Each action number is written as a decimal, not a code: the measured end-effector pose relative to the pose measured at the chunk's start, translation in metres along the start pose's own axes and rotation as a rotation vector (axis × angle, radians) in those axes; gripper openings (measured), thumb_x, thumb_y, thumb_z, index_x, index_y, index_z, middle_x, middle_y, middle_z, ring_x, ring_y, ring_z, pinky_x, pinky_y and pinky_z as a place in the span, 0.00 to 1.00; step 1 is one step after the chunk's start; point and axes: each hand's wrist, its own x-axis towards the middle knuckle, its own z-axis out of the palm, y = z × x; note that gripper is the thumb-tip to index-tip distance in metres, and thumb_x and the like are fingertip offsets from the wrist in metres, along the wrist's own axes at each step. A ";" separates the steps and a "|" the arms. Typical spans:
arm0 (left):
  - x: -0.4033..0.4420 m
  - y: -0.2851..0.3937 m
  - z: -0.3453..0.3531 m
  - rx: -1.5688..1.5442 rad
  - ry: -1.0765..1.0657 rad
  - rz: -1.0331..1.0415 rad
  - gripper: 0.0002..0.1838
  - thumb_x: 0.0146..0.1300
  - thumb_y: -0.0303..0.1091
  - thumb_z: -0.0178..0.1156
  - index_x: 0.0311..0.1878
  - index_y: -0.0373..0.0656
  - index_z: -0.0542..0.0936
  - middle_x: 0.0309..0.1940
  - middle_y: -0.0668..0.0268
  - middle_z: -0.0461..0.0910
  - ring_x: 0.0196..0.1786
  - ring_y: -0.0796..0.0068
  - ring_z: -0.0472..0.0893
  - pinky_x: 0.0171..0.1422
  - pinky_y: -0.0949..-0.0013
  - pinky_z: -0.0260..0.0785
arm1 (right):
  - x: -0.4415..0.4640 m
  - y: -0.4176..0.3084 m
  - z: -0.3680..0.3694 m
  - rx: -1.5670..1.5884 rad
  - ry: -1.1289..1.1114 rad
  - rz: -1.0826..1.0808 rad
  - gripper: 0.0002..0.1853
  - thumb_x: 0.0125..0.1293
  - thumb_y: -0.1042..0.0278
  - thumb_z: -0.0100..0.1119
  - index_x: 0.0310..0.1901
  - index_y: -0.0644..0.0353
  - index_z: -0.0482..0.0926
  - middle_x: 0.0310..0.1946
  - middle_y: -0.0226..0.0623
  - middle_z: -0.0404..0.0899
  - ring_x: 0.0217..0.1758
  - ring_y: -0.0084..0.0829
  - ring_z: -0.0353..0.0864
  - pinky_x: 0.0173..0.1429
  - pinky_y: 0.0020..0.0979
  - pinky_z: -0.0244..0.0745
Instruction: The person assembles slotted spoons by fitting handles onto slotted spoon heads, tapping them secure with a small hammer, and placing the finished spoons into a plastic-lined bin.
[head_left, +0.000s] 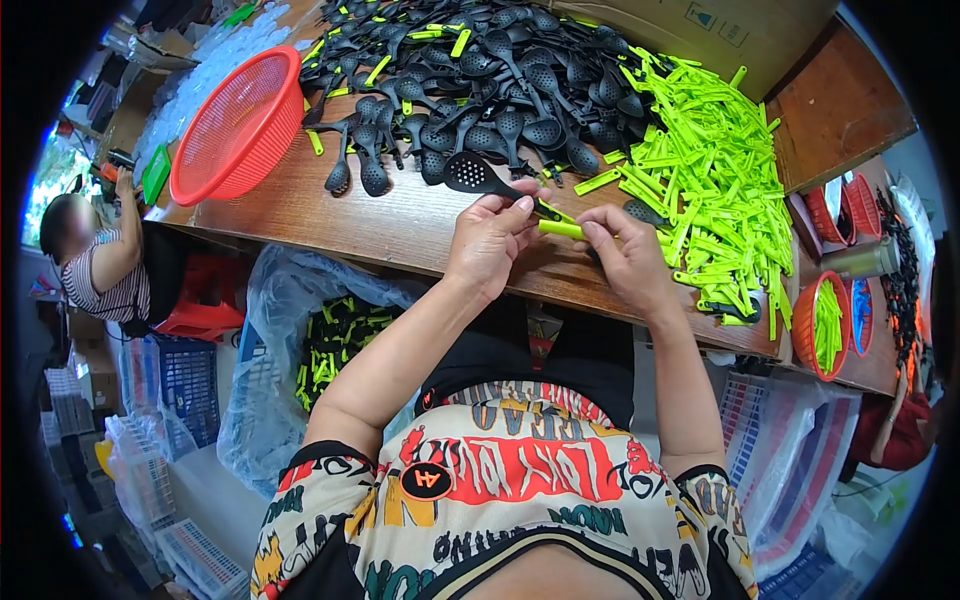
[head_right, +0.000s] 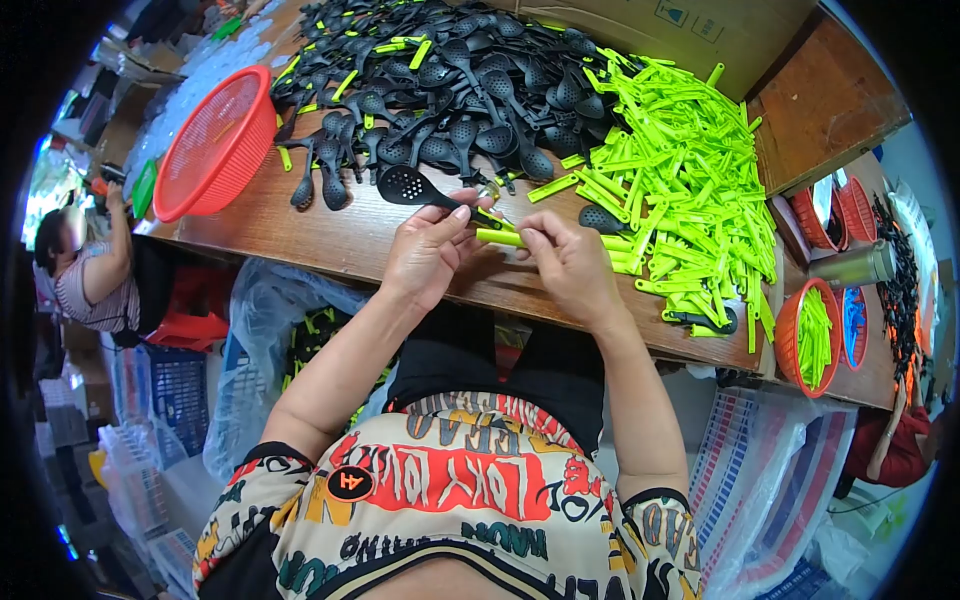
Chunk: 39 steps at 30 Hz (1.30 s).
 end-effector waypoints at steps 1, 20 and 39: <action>-0.001 0.000 0.002 0.013 -0.001 0.007 0.14 0.71 0.27 0.57 0.57 0.36 0.76 0.55 0.54 0.81 0.57 0.64 0.82 0.62 0.62 0.77 | -0.001 -0.002 0.002 -0.186 0.039 -0.034 0.06 0.70 0.73 0.57 0.42 0.66 0.80 0.31 0.36 0.82 0.33 0.22 0.82 0.40 0.24 0.75; -0.016 -0.002 0.007 0.149 -0.148 0.288 0.15 0.63 0.20 0.65 0.53 0.34 0.79 0.45 0.59 0.85 0.48 0.73 0.84 0.58 0.69 0.80 | -0.010 -0.018 0.033 -0.660 0.460 -0.370 0.03 0.63 0.74 0.63 0.38 0.61 0.81 0.28 0.37 0.81 0.34 0.40 0.79 0.40 0.39 0.72; -0.018 0.034 -0.026 0.114 -0.333 -0.122 0.18 0.74 0.36 0.56 0.59 0.32 0.76 0.52 0.52 0.83 0.55 0.62 0.84 0.64 0.58 0.76 | -0.008 -0.022 0.015 -0.562 0.190 -0.714 0.12 0.55 0.76 0.67 0.43 0.63 0.83 0.34 0.38 0.82 0.38 0.41 0.81 0.42 0.37 0.71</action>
